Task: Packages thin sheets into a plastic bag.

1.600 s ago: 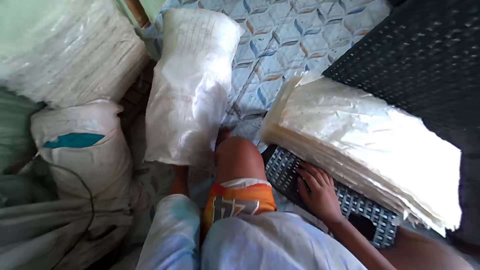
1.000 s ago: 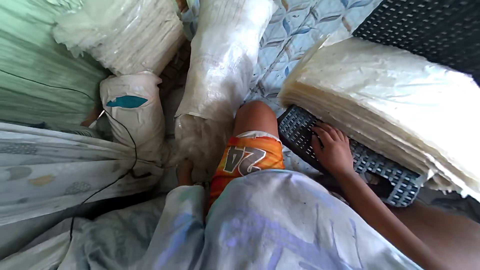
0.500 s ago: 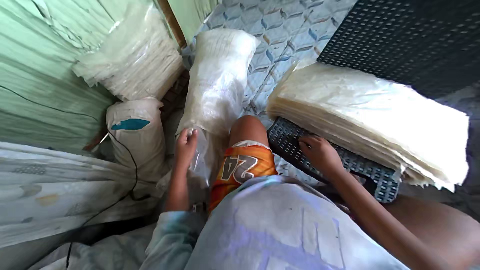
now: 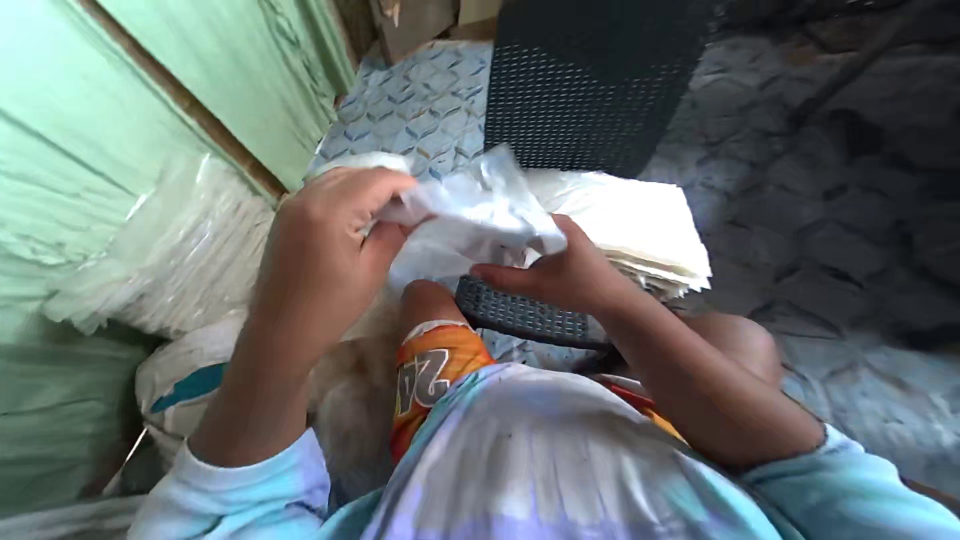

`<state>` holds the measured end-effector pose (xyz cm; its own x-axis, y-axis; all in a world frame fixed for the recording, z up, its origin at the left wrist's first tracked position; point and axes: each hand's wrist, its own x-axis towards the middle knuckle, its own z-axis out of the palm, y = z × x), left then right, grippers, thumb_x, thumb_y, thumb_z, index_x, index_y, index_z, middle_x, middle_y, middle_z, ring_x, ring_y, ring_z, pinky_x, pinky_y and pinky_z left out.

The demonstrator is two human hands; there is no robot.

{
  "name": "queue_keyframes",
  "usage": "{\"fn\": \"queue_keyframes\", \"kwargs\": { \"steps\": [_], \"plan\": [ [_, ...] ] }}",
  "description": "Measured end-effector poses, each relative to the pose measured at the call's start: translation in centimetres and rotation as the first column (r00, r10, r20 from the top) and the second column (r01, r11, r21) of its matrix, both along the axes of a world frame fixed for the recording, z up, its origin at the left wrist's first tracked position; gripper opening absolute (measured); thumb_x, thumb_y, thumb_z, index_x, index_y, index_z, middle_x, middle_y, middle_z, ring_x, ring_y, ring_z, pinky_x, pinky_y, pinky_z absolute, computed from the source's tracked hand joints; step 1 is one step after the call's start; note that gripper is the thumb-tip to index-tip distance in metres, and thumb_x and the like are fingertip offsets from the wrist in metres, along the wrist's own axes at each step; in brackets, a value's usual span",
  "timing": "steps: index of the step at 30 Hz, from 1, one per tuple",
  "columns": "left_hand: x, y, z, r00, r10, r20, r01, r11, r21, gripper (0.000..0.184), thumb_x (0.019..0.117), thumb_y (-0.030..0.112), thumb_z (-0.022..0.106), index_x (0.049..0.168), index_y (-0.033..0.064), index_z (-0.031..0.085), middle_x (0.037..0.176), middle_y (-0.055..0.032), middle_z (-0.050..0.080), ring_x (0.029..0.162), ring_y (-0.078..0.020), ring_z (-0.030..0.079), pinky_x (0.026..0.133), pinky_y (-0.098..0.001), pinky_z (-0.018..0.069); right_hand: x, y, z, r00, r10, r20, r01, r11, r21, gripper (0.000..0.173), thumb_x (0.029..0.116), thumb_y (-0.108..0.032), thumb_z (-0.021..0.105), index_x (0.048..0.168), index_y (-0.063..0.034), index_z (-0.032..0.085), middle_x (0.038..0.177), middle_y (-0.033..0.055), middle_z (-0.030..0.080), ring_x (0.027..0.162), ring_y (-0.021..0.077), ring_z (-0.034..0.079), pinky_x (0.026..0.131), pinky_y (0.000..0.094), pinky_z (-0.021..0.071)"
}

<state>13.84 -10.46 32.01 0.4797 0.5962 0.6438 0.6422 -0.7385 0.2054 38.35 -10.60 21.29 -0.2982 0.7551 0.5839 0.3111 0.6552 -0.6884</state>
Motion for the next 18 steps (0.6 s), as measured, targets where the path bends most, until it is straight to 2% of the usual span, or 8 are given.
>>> {"fn": "queue_keyframes", "kwargs": {
  "steps": [3, 5, 7, 9, 12, 13, 15, 18],
  "plan": [
    [0.8, 0.6, 1.3, 0.983, 0.010, 0.183, -0.073, 0.937, 0.342, 0.030, 0.1074, 0.023, 0.054, 0.106, -0.0023, 0.069, 0.093, -0.0121, 0.071, 0.085, -0.0104, 0.067, 0.078, -0.0288, 0.0552, 3.5, 2.1, -4.8, 0.981, -0.110, 0.160, 0.137, 0.977, -0.165, 0.012, 0.0879, -0.016, 0.078, 0.096, -0.0075, 0.075, 0.087, 0.0037, 0.070, 0.077, 0.0130, 0.065, 0.071, 0.0361, 0.0568],
    [-0.4, 2.9, 2.2, 0.932, 0.073, 0.355, -0.235, 0.868, 0.437, 0.035, 0.1087, 0.027, 0.052, 0.102, -0.0043, 0.065, 0.085, -0.0087, 0.065, 0.074, -0.0068, 0.061, 0.068, -0.0268, 0.0521, 7.3, 2.8, -9.6, 0.952, -0.226, 0.206, 0.262, 0.951, -0.167, 0.008, 0.0895, -0.009, 0.074, 0.096, -0.0050, 0.077, 0.090, 0.0102, 0.071, 0.089, 0.0258, 0.065, 0.083, 0.0490, 0.0534],
    [-1.0, 4.9, 2.5, 0.908, 0.140, 0.395, -0.278, 0.906, 0.318, 0.038, 0.1101, 0.030, 0.048, 0.108, -0.0040, 0.063, 0.090, -0.0067, 0.063, 0.074, -0.0033, 0.058, 0.068, -0.0238, 0.0499, 10.5, 1.7, -12.1, 0.938, -0.342, 0.053, 0.342, 0.893, -0.294, 0.016, 0.0944, -0.012, 0.067, 0.104, -0.0004, 0.070, 0.108, 0.0160, 0.067, 0.108, 0.0284, 0.062, 0.095, 0.0489, 0.0516],
    [0.5, 5.2, 1.8, 0.957, 0.127, 0.262, -0.153, 0.985, 0.082, 0.036, 0.1097, 0.027, 0.047, 0.123, -0.0037, 0.060, 0.101, -0.0130, 0.066, 0.076, -0.0085, 0.061, 0.069, -0.0296, 0.0538, 11.5, 0.1, -11.6, 0.918, -0.359, -0.169, 0.289, 0.896, -0.337, 0.050, 0.0882, -0.035, 0.074, 0.126, -0.0035, 0.061, 0.134, 0.0132, 0.059, 0.128, 0.0237, 0.055, 0.106, 0.0462, 0.0482],
    [5.2, 4.2, -0.9, 0.969, -0.217, 0.115, 0.237, 0.950, -0.204, 0.026, 0.1052, 0.017, 0.052, 0.125, 0.0027, 0.062, 0.097, -0.0071, 0.070, 0.070, -0.0086, 0.066, 0.060, -0.0287, 0.0595, 9.1, -1.3, -7.4, 0.966, -0.174, -0.190, 0.125, 0.961, -0.246, 0.110, 0.0725, -0.053, 0.086, 0.157, -0.0085, 0.031, 0.153, 0.0067, 0.049, 0.140, 0.0147, 0.047, 0.113, 0.0388, 0.0445],
    [6.6, 3.8, -1.6, 0.929, -0.346, 0.135, 0.369, 0.899, -0.236, 0.025, 0.1051, 0.016, 0.053, 0.124, 0.0037, 0.063, 0.093, -0.0028, 0.070, 0.068, -0.0051, 0.065, 0.059, -0.0241, 0.0583, 8.1, -1.5, -6.8, 0.978, -0.129, -0.161, 0.080, 0.957, -0.279, 0.102, 0.0732, -0.039, 0.089, 0.154, -0.0074, 0.036, 0.143, 0.0045, 0.058, 0.131, 0.0105, 0.054, 0.109, 0.0352, 0.0487],
    [8.0, 3.2, -1.2, 0.815, -0.489, 0.310, 0.559, 0.804, -0.202, 0.022, 0.1062, 0.012, 0.051, 0.123, 0.0047, 0.063, 0.085, 0.0064, 0.065, 0.063, 0.0019, 0.058, 0.055, -0.0159, 0.0516, 7.0, -0.9, -8.1, 0.991, -0.100, -0.083, 0.050, 0.881, -0.470, 0.048, 0.0781, -0.012, 0.086, 0.121, -0.0040, 0.066, 0.102, 0.0046, 0.074, 0.092, 0.0083, 0.071, 0.084, 0.0326, 0.0610],
    [6.4, 3.8, 2.3, 0.737, -0.385, 0.556, 0.512, 0.855, -0.086, 0.018, 0.1086, 0.012, 0.045, 0.120, 0.0177, 0.057, 0.080, 0.0189, 0.060, 0.056, 0.0068, 0.049, 0.049, -0.0109, 0.0437, 10.2, -0.6, -13.6, 0.999, -0.024, 0.024, 0.034, 0.712, -0.701, 0.025, 0.0917, -0.019, 0.076, 0.108, -0.0012, 0.072, 0.096, 0.0073, 0.073, 0.089, 0.0109, 0.070, 0.088, 0.0369, 0.0583]
  ]
}}
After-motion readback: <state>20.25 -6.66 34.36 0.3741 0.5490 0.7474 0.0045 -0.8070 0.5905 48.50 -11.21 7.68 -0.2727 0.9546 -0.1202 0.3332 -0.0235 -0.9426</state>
